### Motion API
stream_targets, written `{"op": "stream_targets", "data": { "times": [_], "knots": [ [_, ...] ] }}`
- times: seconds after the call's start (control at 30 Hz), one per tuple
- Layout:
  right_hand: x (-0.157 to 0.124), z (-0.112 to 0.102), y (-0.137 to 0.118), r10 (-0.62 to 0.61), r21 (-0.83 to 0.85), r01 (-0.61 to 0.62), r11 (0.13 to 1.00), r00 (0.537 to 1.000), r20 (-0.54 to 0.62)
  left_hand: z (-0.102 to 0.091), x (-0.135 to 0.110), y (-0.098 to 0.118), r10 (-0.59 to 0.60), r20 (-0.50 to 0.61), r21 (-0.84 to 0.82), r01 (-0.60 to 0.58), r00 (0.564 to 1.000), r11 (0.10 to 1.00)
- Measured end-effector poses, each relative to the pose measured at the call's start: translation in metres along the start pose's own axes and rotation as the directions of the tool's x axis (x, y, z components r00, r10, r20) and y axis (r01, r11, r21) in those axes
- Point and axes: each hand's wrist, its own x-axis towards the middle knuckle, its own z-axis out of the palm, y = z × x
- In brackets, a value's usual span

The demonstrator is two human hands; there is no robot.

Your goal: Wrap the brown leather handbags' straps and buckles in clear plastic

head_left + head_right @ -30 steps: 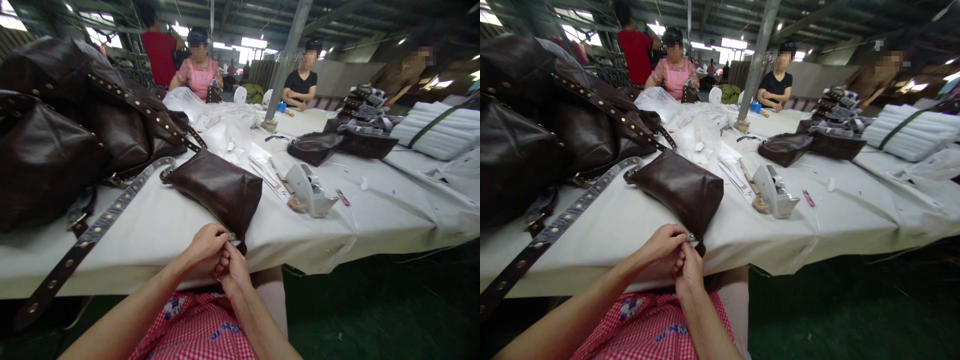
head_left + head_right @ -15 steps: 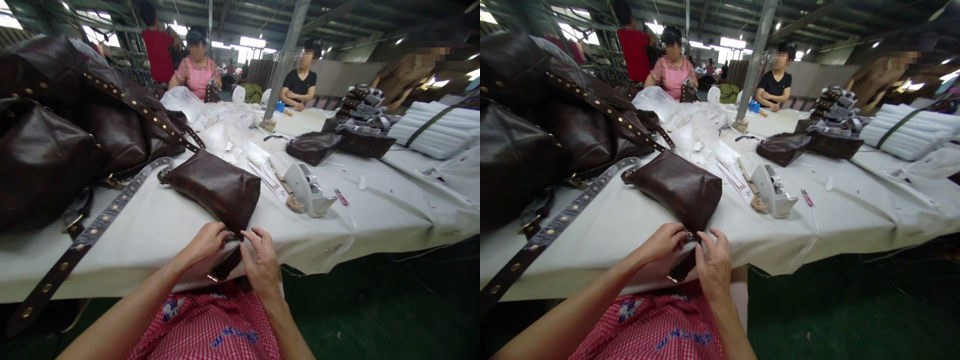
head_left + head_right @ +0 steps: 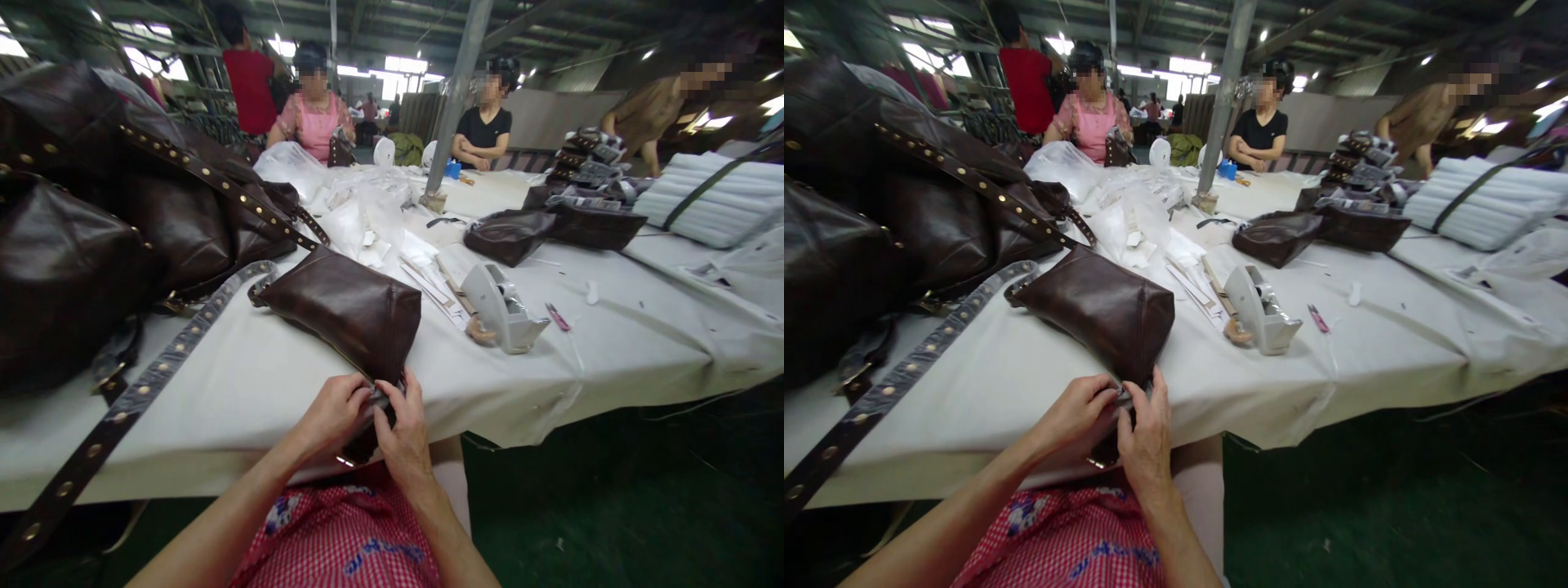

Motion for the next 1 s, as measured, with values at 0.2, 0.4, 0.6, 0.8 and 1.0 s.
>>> {"op": "stream_targets", "data": {
  "times": [0.2,0.4,0.6,0.8,1.0],
  "knots": [
    [0.006,-0.005,-0.003,0.000,-0.038,0.002,0.999,0.999,0.055,0.003,-0.001,0.002,-0.020,0.008,0.068,0.019,1.000,0.998],
    [0.009,-0.001,-0.003,0.000,0.006,0.000,1.000,0.999,0.040,0.011,0.001,0.010,-0.094,-0.012,0.217,0.094,0.995,0.971],
    [0.017,-0.031,0.000,-0.031,0.139,0.020,0.990,0.997,0.075,0.010,0.000,0.010,-0.078,-0.025,0.167,0.081,0.997,0.983],
    [0.097,-0.154,0.044,0.145,-0.139,-0.210,0.968,0.916,-0.373,0.007,0.000,0.000,-0.098,-0.042,0.139,0.103,0.994,0.985],
    [0.191,-0.226,0.090,0.374,-0.524,-0.451,0.722,0.892,-0.252,0.012,0.001,-0.009,-0.107,-0.037,0.147,0.112,0.994,0.983]
  ]
}}
